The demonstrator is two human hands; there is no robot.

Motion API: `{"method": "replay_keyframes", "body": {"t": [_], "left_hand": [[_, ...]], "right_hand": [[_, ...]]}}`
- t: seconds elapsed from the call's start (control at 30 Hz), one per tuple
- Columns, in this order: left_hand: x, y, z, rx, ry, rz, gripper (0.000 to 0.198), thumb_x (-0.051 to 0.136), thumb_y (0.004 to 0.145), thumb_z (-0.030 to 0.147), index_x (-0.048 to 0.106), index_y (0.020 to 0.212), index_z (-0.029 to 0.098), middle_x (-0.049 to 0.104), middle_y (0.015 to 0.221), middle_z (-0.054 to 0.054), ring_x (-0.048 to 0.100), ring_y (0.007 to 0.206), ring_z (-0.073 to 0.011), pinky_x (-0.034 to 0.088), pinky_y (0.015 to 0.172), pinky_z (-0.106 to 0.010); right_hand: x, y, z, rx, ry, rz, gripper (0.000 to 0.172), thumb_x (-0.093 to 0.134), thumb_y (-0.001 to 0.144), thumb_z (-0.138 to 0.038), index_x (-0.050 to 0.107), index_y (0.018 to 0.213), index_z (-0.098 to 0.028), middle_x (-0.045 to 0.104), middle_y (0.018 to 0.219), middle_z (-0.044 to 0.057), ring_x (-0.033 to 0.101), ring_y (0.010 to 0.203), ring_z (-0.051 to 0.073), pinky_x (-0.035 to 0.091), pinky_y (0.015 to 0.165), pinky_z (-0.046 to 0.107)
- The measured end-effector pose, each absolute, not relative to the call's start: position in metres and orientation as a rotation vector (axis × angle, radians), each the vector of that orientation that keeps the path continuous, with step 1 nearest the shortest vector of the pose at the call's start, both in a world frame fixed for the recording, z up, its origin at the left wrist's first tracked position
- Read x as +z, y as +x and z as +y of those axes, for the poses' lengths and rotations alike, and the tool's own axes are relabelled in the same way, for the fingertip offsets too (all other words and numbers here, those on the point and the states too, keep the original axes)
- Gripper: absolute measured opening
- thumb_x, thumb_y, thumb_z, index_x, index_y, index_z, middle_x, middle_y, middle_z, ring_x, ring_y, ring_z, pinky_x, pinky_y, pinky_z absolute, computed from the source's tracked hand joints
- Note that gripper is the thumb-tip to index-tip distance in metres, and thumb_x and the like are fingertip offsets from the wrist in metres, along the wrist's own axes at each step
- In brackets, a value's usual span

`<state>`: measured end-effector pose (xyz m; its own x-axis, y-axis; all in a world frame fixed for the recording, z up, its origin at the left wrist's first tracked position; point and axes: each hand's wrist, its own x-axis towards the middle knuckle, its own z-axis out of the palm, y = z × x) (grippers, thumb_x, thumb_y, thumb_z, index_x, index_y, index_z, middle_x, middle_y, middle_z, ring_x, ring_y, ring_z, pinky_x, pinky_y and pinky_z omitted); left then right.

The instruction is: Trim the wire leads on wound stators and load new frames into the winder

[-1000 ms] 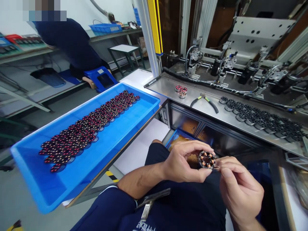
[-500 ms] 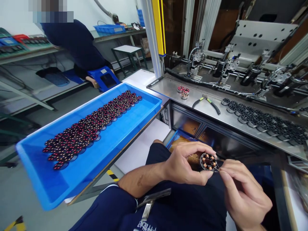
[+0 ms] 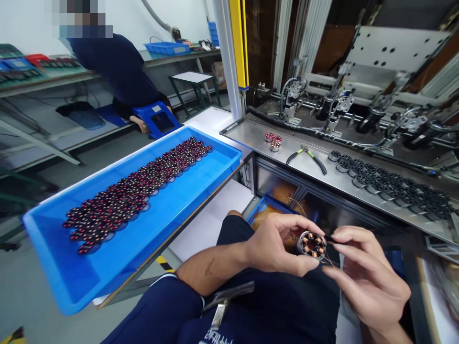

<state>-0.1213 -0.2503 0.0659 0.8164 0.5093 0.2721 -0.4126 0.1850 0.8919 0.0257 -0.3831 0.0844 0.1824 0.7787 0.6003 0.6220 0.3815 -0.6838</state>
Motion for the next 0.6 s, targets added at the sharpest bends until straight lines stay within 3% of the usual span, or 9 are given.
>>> {"method": "replay_keyframes", "body": {"t": [0.2,0.4,0.6], "left_hand": [[0.061,-0.121,-0.251,0.472,1.056,0.030,0.037,0.082,0.062,0.014,0.071,0.097,0.013,0.074,0.086,-0.008,0.069,0.074,-0.0151,0.057,0.074,-0.025],[0.059,-0.118,-0.249,0.370,0.941,-0.004,0.039,0.084,0.061,0.009,0.072,0.097,0.014,0.075,0.083,-0.006,0.069,0.069,-0.0106,0.056,0.071,-0.020],[0.059,-0.111,-0.258,0.784,1.070,-0.035,0.051,0.084,0.060,0.005,0.070,0.108,0.017,0.073,0.101,-0.009,0.070,0.090,-0.0172,0.059,0.080,-0.027]], "right_hand": [[0.101,0.036,-0.372,0.245,-1.237,-1.759,0.054,0.078,0.070,-0.009,0.068,0.118,-0.031,0.062,0.113,0.008,0.059,0.102,0.024,0.055,0.075,0.042],[0.098,0.028,-0.378,-0.047,-1.342,-1.797,0.044,0.072,0.071,-0.001,0.072,0.103,-0.031,0.064,0.100,0.002,0.058,0.094,0.018,0.053,0.074,0.036],[0.070,0.014,-0.392,-0.372,-1.408,-1.605,0.065,0.072,0.066,0.003,0.066,0.124,-0.026,0.065,0.098,0.003,0.060,0.087,0.019,0.054,0.072,0.038]]}}
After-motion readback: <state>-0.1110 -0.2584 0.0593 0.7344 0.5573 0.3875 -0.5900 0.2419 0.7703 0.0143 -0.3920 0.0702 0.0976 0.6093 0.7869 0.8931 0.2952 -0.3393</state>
